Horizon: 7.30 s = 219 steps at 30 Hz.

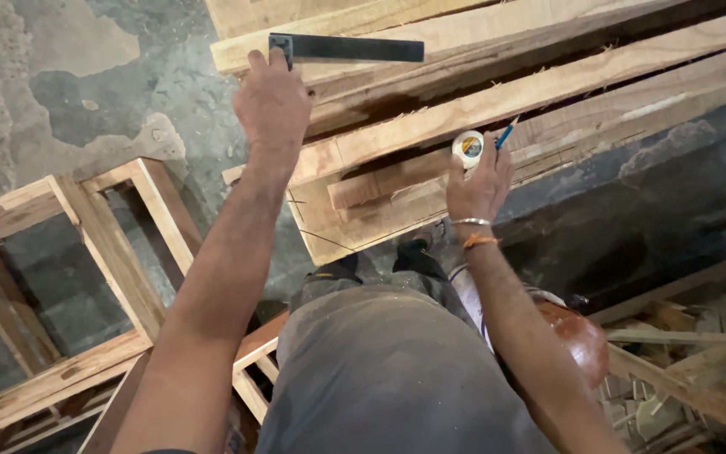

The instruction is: The person measures wooden planks and frame components with a tape measure and a steel ruler, marks measured points with a pencil, and uses a try square to align and mark straight lines across the boards. They reposition boards and repeat measuring and marking on multiple pieces stacked on the work surface.

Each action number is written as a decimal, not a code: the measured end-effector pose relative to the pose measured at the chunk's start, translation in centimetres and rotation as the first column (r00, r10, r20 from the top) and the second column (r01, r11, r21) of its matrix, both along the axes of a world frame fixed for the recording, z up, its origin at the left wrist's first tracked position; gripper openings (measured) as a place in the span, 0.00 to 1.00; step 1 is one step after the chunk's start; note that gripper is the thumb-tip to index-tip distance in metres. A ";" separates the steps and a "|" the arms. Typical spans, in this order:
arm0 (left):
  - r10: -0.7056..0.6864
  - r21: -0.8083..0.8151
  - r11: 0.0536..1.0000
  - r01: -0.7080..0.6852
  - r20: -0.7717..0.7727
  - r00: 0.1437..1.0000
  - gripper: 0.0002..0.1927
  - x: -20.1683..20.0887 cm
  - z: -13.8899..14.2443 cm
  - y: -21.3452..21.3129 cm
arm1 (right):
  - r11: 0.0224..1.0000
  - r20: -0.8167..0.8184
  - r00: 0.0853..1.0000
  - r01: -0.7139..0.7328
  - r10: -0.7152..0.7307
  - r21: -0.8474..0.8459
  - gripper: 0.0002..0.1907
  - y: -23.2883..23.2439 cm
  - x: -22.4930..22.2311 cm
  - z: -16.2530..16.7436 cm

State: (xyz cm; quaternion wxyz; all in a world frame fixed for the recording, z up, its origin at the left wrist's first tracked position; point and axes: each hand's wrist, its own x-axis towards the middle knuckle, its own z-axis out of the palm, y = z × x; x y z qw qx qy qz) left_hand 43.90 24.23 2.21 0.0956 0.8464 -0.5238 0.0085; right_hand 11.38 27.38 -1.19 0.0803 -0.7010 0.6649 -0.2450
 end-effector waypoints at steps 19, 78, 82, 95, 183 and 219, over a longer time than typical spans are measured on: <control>-0.370 -0.210 0.924 0.321 -0.270 0.889 0.32 -4.1 -0.3 11.2 | 0.998 0.186 0.982 -0.034 0.042 -0.050 0.34 -4.0 1.2 2.5; -0.414 0.091 0.885 0.456 -0.289 0.863 0.33 -7.7 -2.3 15.1 | 0.862 0.144 0.858 0.459 -0.493 0.213 0.30 -9.4 -8.9 -2.1; -0.467 -0.035 0.875 0.484 -0.331 0.820 0.28 -6.2 -2.4 15.7 | 0.940 0.145 0.935 0.335 -0.323 -0.071 0.29 -8.6 -8.0 -4.3; -0.216 0.017 0.974 0.225 -0.218 0.952 0.37 3.8 -1.9 15.4 | 0.973 0.357 0.910 0.231 -0.210 -0.018 0.20 -1.7 -2.4 -2.6; -0.408 -0.291 0.909 0.299 -0.473 0.781 0.30 -6.8 2.1 16.1 | 0.996 0.134 0.989 -0.057 0.066 -0.069 0.36 -11.7 10.4 8.5; -0.245 -0.031 0.702 0.711 -0.948 0.202 0.19 -56.2 5.6 -4.8 | 0.916 0.787 0.573 0.400 -0.227 -0.027 0.09 -3.2 -40.2 9.9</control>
